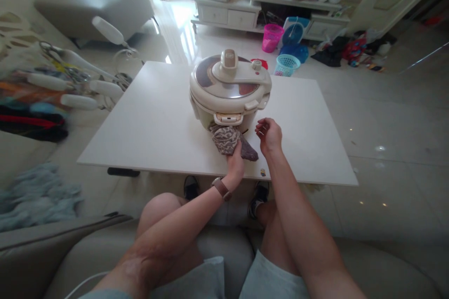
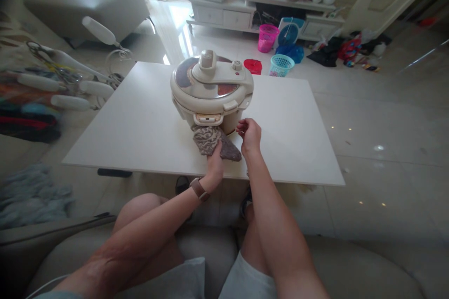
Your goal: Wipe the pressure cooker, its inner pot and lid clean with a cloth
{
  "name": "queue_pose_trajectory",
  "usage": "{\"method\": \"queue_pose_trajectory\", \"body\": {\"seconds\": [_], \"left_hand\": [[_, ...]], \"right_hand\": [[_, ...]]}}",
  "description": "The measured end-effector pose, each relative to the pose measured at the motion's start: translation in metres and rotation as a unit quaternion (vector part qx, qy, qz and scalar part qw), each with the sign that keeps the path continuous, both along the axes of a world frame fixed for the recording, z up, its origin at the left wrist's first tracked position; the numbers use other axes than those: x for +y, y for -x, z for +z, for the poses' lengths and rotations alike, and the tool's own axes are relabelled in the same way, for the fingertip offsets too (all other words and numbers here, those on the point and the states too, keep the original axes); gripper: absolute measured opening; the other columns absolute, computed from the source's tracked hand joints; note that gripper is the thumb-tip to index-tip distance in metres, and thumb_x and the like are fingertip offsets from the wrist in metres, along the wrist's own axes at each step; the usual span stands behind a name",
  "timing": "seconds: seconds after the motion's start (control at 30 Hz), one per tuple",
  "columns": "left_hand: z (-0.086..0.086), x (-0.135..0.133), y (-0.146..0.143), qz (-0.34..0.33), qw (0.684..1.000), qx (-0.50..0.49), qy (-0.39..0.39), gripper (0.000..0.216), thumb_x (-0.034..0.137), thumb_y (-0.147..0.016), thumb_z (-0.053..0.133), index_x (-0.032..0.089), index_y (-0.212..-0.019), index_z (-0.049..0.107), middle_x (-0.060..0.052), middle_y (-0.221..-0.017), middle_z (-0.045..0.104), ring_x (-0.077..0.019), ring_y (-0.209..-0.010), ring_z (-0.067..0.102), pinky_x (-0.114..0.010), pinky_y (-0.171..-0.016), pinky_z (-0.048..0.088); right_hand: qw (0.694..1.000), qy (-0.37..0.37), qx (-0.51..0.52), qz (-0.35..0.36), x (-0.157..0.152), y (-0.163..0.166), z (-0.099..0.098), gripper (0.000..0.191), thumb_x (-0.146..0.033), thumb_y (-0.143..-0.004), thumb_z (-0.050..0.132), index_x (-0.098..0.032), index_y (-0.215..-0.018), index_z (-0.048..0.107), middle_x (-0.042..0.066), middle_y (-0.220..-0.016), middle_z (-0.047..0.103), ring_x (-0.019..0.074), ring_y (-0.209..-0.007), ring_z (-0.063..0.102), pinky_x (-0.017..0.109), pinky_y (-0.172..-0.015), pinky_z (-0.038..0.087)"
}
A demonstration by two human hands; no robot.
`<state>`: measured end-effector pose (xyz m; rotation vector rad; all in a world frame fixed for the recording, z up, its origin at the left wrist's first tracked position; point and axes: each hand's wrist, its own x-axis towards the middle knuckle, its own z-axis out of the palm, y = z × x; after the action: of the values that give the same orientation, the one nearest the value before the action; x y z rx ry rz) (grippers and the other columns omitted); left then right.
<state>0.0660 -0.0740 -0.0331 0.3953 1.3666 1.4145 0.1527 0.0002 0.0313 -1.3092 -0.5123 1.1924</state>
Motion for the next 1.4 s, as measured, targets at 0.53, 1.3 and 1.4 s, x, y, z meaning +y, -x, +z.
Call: {"method": "queue_pose_trajectory", "body": {"seconds": [0.53, 1.3, 1.4], "left_hand": [[0.048, 0.012, 0.004, -0.190, 0.884, -0.425, 0.042, 0.024, 0.028, -0.091, 0.064, 0.015, -0.109, 0.073, -0.011, -0.120, 0.078, -0.0245, -0.114, 0.073, -0.039, -0.106, 0.057], [0.047, 0.050, 0.109, -0.199, 0.978, 0.066, 0.012, 0.013, 0.031, -0.077, 0.056, 0.019, -0.074, 0.060, -0.002, -0.059, 0.057, -0.0170, -0.056, 0.058, -0.025, -0.051, 0.041], [0.052, 0.059, 0.117, -0.158, 0.986, 0.049, 0.022, 0.012, 0.032, -0.078, 0.055, 0.020, -0.078, 0.059, -0.002, -0.063, 0.060, -0.0179, -0.058, 0.061, -0.025, -0.052, 0.043]], "right_hand": [[0.991, -0.022, 0.117, 0.063, -0.109, -0.032, -0.001, 0.061, -0.081, -0.085, 0.053, -0.026, -0.104, 0.070, 0.008, -0.107, 0.077, 0.0274, -0.098, 0.072, 0.041, -0.075, 0.061], [0.890, -0.215, -0.401, 0.025, -0.024, 0.023, 0.064, 0.046, -0.045, -0.088, 0.070, -0.022, -0.127, 0.073, 0.012, -0.126, 0.076, 0.0321, -0.126, 0.067, 0.050, -0.114, 0.048], [0.780, -0.186, -0.587, 0.110, -0.016, 0.063, 0.071, 0.057, -0.032, -0.091, 0.062, -0.023, -0.147, 0.063, 0.012, -0.158, 0.056, 0.0369, -0.151, 0.044, 0.056, -0.127, 0.031]]}}
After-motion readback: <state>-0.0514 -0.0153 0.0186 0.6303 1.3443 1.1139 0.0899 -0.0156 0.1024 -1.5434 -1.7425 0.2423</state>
